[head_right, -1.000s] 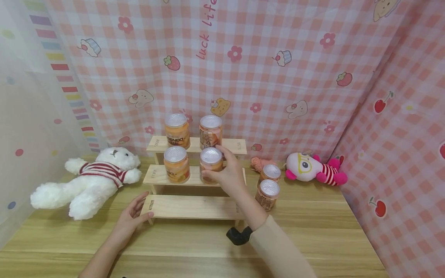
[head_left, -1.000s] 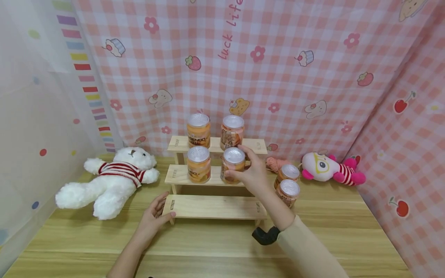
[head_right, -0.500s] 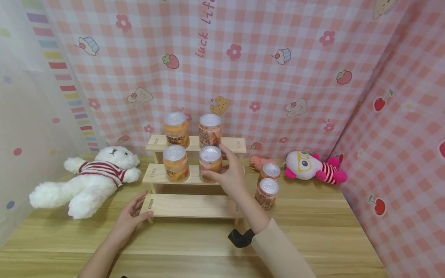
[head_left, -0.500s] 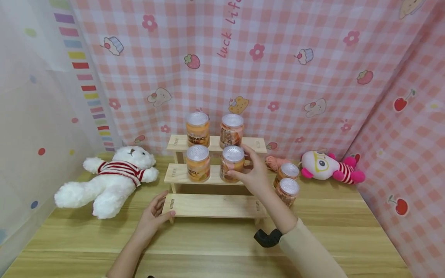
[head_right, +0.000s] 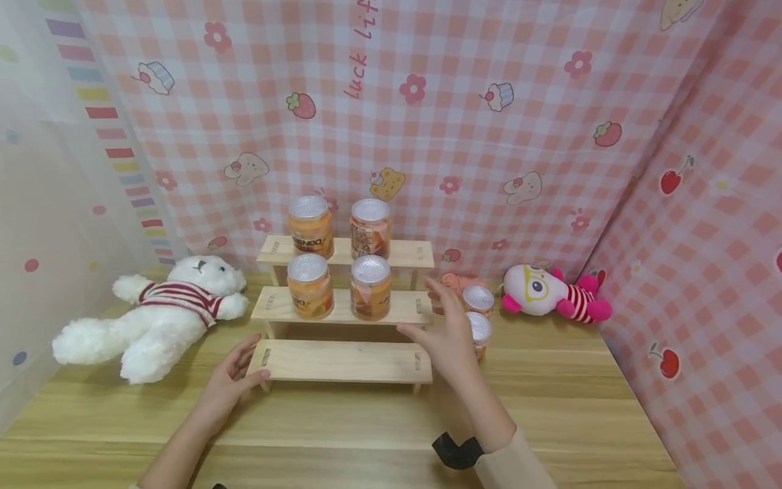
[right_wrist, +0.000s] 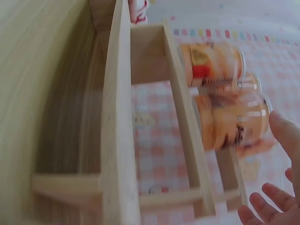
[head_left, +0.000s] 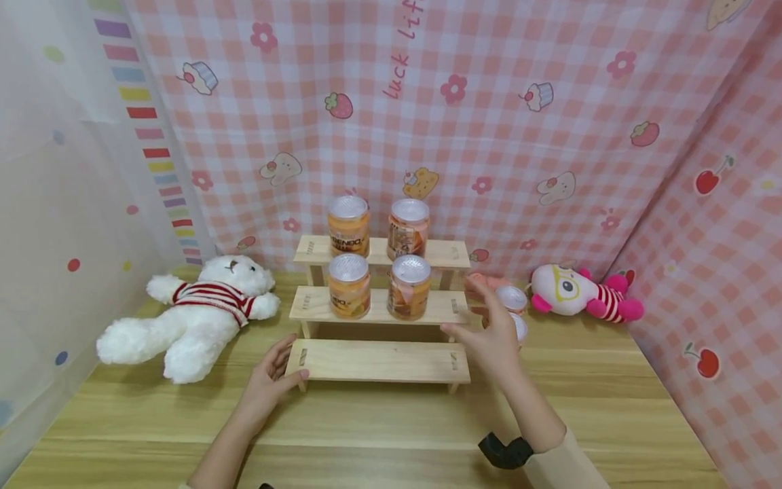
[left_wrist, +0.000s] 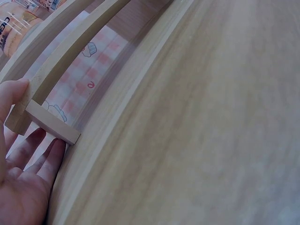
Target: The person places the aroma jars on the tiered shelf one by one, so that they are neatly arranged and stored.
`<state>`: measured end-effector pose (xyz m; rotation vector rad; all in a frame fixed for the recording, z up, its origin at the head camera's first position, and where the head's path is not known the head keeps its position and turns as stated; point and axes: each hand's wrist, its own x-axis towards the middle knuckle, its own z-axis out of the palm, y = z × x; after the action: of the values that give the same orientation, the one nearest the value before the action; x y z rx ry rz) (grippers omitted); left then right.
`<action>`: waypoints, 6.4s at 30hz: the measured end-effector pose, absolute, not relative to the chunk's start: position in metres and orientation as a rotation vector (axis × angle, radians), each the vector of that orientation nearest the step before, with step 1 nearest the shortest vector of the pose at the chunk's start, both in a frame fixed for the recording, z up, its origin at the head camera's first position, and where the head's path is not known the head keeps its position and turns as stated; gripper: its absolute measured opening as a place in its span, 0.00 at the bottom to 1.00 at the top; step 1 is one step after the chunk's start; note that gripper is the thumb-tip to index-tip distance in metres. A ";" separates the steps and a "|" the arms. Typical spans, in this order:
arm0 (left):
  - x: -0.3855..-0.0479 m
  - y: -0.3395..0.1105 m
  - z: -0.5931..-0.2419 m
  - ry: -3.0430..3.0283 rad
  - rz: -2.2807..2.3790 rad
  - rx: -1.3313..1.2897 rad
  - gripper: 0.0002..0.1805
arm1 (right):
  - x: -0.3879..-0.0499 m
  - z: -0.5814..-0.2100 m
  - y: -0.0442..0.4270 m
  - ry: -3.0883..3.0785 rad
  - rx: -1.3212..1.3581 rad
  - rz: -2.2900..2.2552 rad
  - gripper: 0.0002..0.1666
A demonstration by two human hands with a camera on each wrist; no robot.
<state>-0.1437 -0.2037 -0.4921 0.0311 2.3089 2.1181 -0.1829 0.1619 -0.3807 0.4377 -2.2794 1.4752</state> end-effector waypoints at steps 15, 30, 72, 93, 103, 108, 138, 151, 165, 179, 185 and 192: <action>-0.144 -0.204 -0.494 2.309 2.130 0.045 0.43 | -0.173 -0.405 0.219 -2.296 0.280 1.439 0.45; -0.142 -0.203 -0.490 2.296 2.130 0.024 0.42 | -0.181 -0.440 0.258 -2.426 0.182 1.331 0.44; -0.141 -0.202 -0.492 2.289 2.148 0.042 0.41 | -0.183 -0.459 0.260 -2.282 0.126 1.476 0.43; -0.140 -0.202 -0.490 2.302 2.149 0.056 0.41 | -0.149 -0.404 0.240 -2.297 0.268 1.451 0.44; -0.141 -0.203 -0.490 2.308 2.138 0.041 0.42 | -0.138 -0.390 0.213 -2.250 0.436 1.525 0.46; -0.142 -0.203 -0.490 2.305 2.136 0.034 0.42 | -0.135 -0.386 0.195 -2.232 0.512 1.560 0.47; -0.144 -0.205 -0.495 2.318 2.119 0.027 0.43 | -0.148 -0.386 0.092 -2.286 0.853 1.785 0.44; -0.142 -0.202 -0.489 2.309 2.126 0.019 0.42 | -0.160 -0.407 0.061 -2.300 0.862 1.796 0.44; -0.141 -0.202 -0.487 2.301 2.132 0.013 0.42 | -0.166 -0.424 0.046 -2.295 0.799 1.769 0.44; -0.143 -0.203 -0.492 2.325 2.111 0.017 0.42 | -0.165 -0.425 0.042 -2.346 0.763 1.753 0.44; -0.142 -0.201 -0.491 2.331 2.115 0.044 0.42 | -0.159 -0.422 0.052 -2.365 0.752 1.750 0.44; -0.143 -0.202 -0.491 2.335 2.114 0.025 0.43 | -0.147 -0.411 0.072 -2.342 0.687 1.758 0.42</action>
<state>-0.1427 -0.2019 -0.4910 0.0246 2.3350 2.1137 -0.1469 0.0719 -0.4110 0.6869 -2.3423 1.7575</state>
